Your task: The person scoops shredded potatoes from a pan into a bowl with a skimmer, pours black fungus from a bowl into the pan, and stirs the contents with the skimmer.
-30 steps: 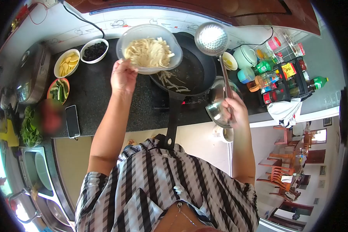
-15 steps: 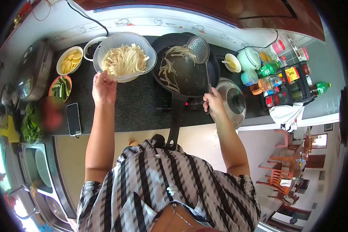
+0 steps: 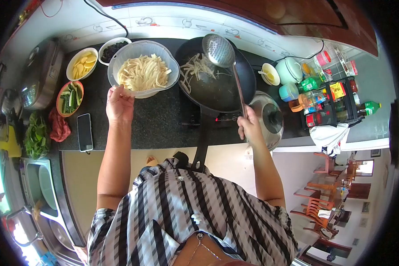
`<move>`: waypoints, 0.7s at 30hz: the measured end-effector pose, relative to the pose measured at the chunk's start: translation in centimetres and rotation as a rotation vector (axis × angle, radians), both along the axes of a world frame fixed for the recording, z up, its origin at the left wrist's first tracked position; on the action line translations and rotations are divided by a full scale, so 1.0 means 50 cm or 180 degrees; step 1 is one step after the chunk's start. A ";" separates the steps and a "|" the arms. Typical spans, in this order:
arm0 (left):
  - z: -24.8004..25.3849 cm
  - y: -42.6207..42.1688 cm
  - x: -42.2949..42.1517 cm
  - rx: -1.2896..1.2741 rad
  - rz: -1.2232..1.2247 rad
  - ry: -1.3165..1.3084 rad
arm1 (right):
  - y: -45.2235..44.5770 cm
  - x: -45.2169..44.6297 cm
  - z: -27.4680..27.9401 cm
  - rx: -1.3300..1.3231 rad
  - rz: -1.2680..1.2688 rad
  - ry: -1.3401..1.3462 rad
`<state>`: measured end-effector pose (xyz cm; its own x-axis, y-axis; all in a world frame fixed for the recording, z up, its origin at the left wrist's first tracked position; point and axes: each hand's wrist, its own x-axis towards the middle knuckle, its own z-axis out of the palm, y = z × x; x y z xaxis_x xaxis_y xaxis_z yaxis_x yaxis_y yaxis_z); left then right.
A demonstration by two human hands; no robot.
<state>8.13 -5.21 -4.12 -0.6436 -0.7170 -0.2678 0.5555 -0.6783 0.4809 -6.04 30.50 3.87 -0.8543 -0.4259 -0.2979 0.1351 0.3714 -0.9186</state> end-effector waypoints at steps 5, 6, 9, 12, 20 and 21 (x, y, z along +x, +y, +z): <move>-0.005 0.007 0.006 -0.0008 -0.0005 -0.0013 | 0.005 -0.053 -0.016 0.0044 -0.0235 0.0169; 0.000 0.010 0.007 0.0007 0.0042 -0.0064 | 0.011 -0.064 -0.024 0.0005 -0.0280 0.0083; -0.011 0.007 0.013 -0.0035 -0.0022 0.0005 | 0.022 -0.079 -0.043 -0.0168 -0.0391 -0.0199; -0.007 0.010 0.013 -0.0038 0.0004 -0.0083 | 0.017 -0.076 -0.047 -0.0400 -0.0360 -0.0568; -0.012 0.008 0.023 0.0039 0.0081 -0.0126 | 0.015 -0.044 -0.001 -0.1435 -0.0116 -0.2703; -0.014 0.009 0.024 0.0037 0.0083 -0.0114 | 0.013 -0.039 -0.005 -0.1695 0.0025 -0.2927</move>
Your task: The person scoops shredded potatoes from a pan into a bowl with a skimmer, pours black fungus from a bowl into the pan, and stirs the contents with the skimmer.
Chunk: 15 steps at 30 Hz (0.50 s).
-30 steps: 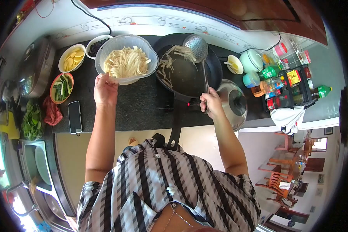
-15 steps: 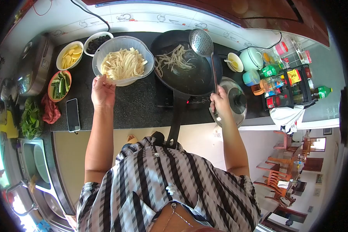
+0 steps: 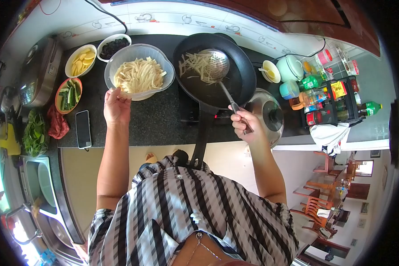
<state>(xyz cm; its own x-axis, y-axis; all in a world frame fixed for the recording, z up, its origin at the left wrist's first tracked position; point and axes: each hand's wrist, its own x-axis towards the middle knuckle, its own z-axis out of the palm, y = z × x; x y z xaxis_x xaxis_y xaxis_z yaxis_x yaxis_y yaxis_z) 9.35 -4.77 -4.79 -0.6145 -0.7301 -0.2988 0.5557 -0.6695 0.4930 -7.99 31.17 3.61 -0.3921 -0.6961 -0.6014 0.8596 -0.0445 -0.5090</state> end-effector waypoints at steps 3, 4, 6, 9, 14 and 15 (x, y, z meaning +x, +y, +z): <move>-0.010 -0.002 -0.001 0.0030 0.0013 -0.0095 | -0.024 0.023 -0.006 -0.0473 0.0032 -0.0415; -0.010 -0.001 0.000 0.0018 -0.0012 -0.0091 | -0.032 0.025 -0.014 -0.0744 0.0067 -0.0603; -0.008 0.001 0.002 -0.0014 -0.0050 -0.0081 | -0.049 0.035 -0.011 -0.0938 0.0052 -0.0829; 0.000 0.006 0.003 0.0040 0.0013 -0.0153 | -0.065 0.058 0.017 -0.1263 0.0069 -0.1176; -0.003 0.009 0.001 0.0066 0.0004 -0.0227 | -0.067 0.083 0.057 -0.1469 0.0078 -0.1430; -0.001 0.010 0.001 0.0078 0.0019 -0.0262 | -0.067 0.088 0.065 -0.1483 0.0059 -0.1439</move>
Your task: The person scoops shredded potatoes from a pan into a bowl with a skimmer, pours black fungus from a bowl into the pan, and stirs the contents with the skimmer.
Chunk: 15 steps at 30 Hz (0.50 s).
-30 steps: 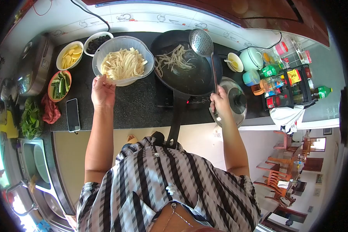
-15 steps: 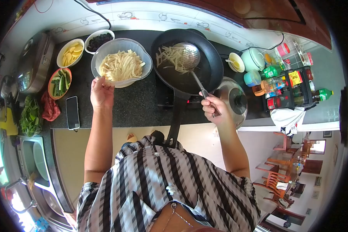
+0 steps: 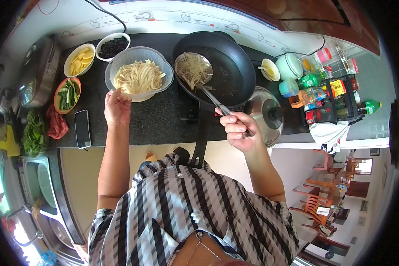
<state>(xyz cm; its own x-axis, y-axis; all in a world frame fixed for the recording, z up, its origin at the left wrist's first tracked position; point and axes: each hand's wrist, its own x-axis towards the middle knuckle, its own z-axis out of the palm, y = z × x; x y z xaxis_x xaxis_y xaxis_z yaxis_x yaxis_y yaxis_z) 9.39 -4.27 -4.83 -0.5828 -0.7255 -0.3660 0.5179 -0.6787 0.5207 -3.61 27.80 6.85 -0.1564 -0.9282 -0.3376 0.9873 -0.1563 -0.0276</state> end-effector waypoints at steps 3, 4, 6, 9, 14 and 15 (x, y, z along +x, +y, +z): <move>-0.005 -0.003 0.000 0.0037 -0.0027 0.0088 | 0.004 0.008 0.019 -0.0039 -0.0054 0.0027; -0.003 -0.002 0.000 0.0027 -0.0035 0.0075 | 0.009 0.009 0.023 -0.0061 -0.0065 0.0084; 0.004 0.001 -0.002 0.0002 -0.0038 0.0060 | 0.015 0.008 0.038 -0.0081 -0.0076 0.0201; -0.003 -0.002 -0.006 0.0031 -0.0041 0.0093 | 0.020 0.008 0.079 -0.0060 -0.0109 0.0415; -0.030 -0.010 -0.008 -0.0144 -0.0233 0.0178 | 0.040 -0.010 0.118 0.0060 -0.0221 0.0797; -0.021 -0.007 -0.010 -0.0145 -0.0217 0.0162 | 0.048 -0.014 0.120 0.0209 -0.0223 0.0882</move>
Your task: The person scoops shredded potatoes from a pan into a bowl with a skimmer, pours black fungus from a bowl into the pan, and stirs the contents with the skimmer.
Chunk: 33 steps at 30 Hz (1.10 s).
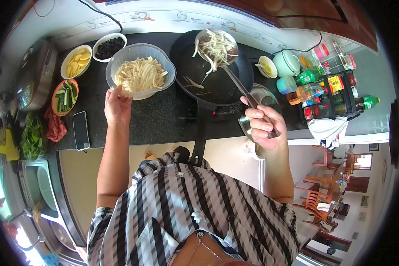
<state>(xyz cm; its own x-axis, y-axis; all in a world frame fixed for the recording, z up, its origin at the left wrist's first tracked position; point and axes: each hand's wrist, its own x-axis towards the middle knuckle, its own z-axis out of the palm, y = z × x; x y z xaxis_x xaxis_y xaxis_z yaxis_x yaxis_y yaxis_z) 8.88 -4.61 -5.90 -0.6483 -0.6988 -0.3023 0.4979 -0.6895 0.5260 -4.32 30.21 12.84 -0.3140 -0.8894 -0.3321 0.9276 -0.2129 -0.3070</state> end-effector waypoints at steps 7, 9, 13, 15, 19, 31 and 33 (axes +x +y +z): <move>0.013 0.008 -0.002 0.0068 0.0038 -0.0023 | 0.054 -0.022 -0.053 0.1634 -0.0038 0.0650; 0.015 0.008 -0.002 0.0124 0.0058 -0.0028 | 0.050 -0.011 -0.062 0.1939 0.0041 0.0794; 0.005 0.003 0.000 0.0041 -0.0014 0.0023 | 0.044 0.022 -0.054 0.2351 0.0114 0.1018; 0.002 0.001 0.001 -0.0023 -0.0044 0.0037 | 0.048 0.031 -0.045 0.2493 0.0247 0.1164; 0.011 0.008 0.000 0.0105 0.0088 -0.0058 | 0.066 0.018 -0.028 0.2363 0.0501 0.1057; 0.015 0.016 0.005 0.0123 0.0139 -0.0095 | 0.036 0.017 -0.041 0.0418 0.0499 -0.0127; 0.028 0.020 0.003 0.0151 0.0238 -0.0119 | 0.032 0.014 -0.016 0.0406 0.0443 -0.0051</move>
<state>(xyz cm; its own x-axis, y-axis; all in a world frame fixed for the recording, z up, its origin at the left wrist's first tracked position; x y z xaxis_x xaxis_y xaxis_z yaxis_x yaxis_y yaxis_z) 9.04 -3.62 -4.49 -0.5826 -0.7291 -0.3591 0.5295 -0.6757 0.5129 -3.61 31.81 12.04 -0.1847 -0.8743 -0.4489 0.9504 -0.0425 -0.3082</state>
